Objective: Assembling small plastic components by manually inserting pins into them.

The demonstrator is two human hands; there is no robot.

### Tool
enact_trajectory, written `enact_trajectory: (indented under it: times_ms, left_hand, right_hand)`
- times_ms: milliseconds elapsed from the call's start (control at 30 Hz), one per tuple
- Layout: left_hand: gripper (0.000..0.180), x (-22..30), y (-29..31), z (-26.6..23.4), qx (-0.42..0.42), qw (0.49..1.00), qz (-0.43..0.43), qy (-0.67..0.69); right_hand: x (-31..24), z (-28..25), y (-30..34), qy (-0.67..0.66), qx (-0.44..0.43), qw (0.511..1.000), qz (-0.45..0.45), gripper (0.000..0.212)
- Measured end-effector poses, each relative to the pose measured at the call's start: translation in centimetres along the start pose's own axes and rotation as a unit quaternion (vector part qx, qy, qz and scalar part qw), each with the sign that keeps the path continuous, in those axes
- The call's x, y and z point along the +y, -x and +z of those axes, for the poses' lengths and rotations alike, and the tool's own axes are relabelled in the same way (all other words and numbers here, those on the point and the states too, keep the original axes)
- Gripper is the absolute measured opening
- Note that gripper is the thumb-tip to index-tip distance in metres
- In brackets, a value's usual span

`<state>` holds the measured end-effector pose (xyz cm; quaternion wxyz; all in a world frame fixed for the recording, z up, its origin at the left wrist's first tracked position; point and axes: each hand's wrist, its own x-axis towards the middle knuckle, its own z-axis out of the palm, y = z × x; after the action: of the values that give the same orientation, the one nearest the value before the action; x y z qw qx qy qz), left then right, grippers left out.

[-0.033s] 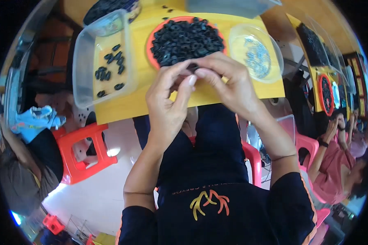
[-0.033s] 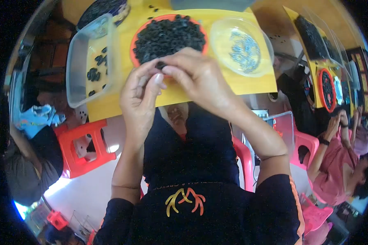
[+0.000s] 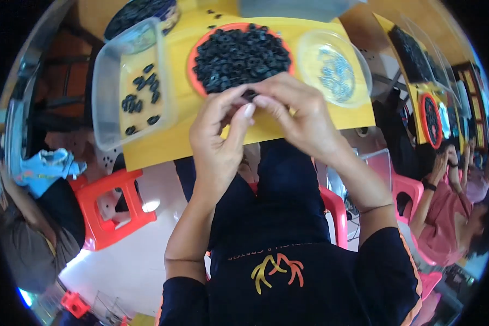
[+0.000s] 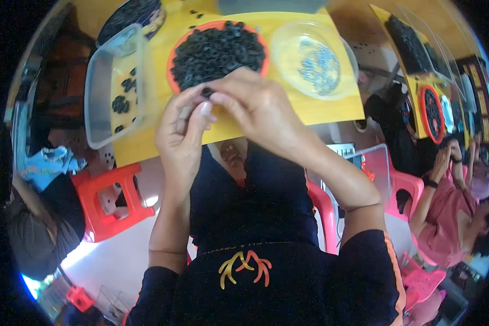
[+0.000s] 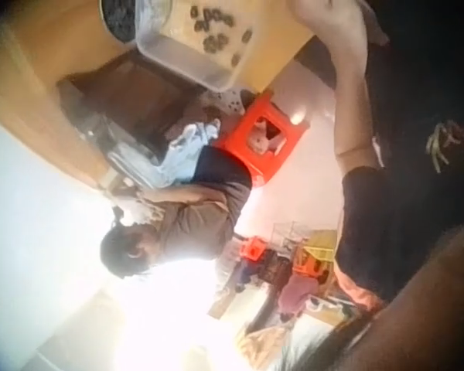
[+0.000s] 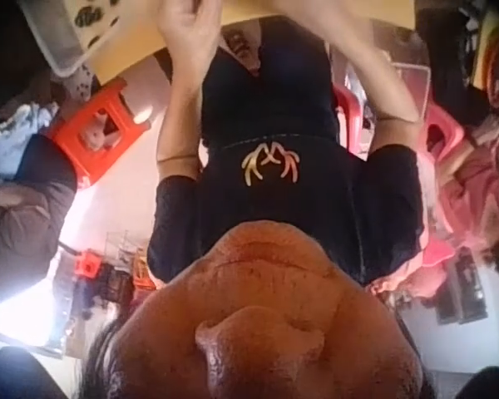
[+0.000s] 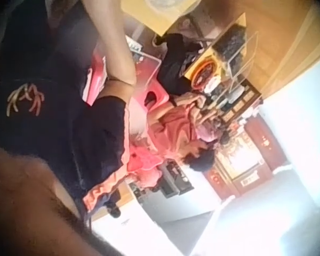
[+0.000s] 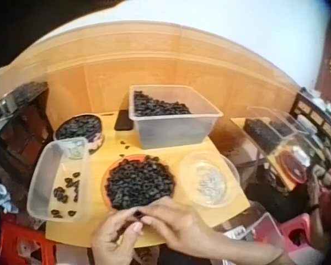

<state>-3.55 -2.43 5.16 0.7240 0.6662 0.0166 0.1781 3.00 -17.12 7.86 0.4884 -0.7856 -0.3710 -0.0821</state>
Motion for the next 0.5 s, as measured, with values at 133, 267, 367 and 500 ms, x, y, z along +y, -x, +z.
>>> enact_trajectory:
  times_ms: [133,267,367,500]
  left_hand:
    - [0.017,-0.1,0.9,0.6,-0.005,0.997,-0.061,0.045]
    - [0.017,-1.4,1.5,0.8,-0.063,0.996,-0.053,0.037]
    - [0.016,-2.2,1.8,1.5,-0.091,0.992,-0.058,0.059]
    - [0.014,-2.7,2.0,2.6,-0.12,0.984,-0.107,0.072]
  right_hand:
    - [-0.5,-0.5,2.3,0.095,-0.022,0.995,-0.016,0.016]
    - [-0.4,-1.8,3.8,0.12,-0.028,0.992,-0.013,0.015]
    - [0.9,-4.7,3.7,0.124,-0.06,0.99,-0.017,0.013]
    - [5.2,-9.7,2.9,0.227,-0.01,0.969,0.098,0.012]
